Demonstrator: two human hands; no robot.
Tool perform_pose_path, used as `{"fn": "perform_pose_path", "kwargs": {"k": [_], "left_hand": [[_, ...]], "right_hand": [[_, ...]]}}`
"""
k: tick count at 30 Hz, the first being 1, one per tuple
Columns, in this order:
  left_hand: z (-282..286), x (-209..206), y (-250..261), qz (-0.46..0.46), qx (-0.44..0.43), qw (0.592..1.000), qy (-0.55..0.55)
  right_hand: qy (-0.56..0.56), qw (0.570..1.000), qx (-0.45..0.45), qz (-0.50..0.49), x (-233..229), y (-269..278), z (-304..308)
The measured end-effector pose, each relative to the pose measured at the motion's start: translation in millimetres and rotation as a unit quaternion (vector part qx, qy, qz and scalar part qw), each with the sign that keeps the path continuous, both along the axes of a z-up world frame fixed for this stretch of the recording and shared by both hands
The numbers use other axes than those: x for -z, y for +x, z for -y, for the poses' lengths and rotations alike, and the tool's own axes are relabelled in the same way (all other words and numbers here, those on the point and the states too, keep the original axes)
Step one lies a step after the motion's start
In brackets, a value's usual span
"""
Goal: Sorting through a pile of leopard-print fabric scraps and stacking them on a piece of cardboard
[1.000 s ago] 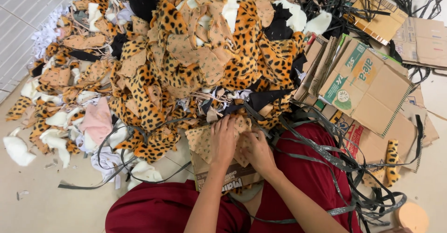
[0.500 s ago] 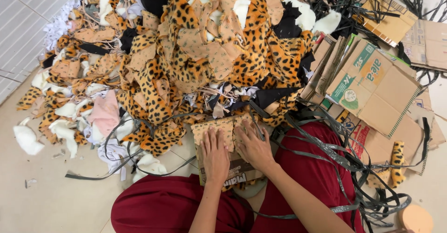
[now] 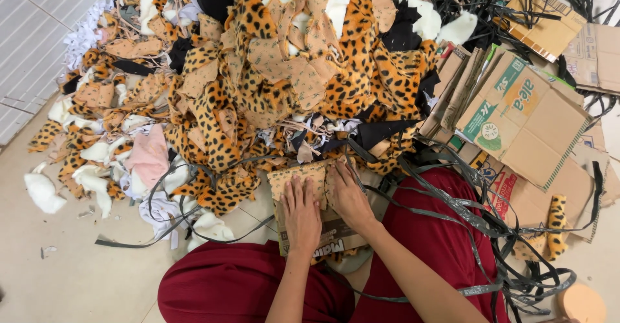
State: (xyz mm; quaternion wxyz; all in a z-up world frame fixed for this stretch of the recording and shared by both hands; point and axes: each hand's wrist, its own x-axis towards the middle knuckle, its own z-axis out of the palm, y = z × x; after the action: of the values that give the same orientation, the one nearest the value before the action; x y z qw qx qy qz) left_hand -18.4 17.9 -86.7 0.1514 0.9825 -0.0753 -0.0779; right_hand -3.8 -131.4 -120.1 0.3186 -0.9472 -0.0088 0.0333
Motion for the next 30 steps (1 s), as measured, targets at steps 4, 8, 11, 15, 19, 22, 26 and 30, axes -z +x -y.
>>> {"fn": "perform_pose_path", "kwargs": {"k": [4, 8, 11, 15, 19, 22, 26, 30], "left_hand": [[0.0, 3.6, -1.4, 0.000, 0.001, 1.000, -0.001], [0.0, 5.5, -2.2, 0.002, -0.002, 1.000, -0.004], [0.3, 3.0, -1.2, 0.005, -0.002, 1.000, -0.001], [0.4, 2.8, -3.1, 0.006, -0.004, 1.000, -0.009], [0.9, 3.6, -3.3, 0.005, -0.007, 1.000, -0.012], [0.8, 6.2, -4.4, 0.014, -0.005, 1.000, -0.004], [1.3, 7.0, -5.0, 0.009, -0.005, 1.000, -0.009], [1.1, 7.8, -4.4, 0.008, -0.005, 1.000, -0.003]], "right_hand": [[0.002, 0.999, 0.010, 0.035, 9.0, 4.4, 6.6], [0.003, 0.998, -0.007, 0.070, 5.5, -0.8, 6.2], [-0.041, 0.997, -0.024, 0.054, 1.1, -6.1, 5.9], [-0.147, 0.989, -0.013, 0.027, 8.5, -15.8, 4.5], [-0.140, 0.990, -0.013, 0.004, 10.3, -16.0, -0.2], [-0.137, 0.990, -0.012, -0.010, 7.9, -16.3, -1.8], [-0.137, 0.990, -0.018, -0.036, 7.7, -16.1, -1.3], [-0.149, 0.988, -0.028, -0.037, 7.5, -14.5, -1.0]]}}
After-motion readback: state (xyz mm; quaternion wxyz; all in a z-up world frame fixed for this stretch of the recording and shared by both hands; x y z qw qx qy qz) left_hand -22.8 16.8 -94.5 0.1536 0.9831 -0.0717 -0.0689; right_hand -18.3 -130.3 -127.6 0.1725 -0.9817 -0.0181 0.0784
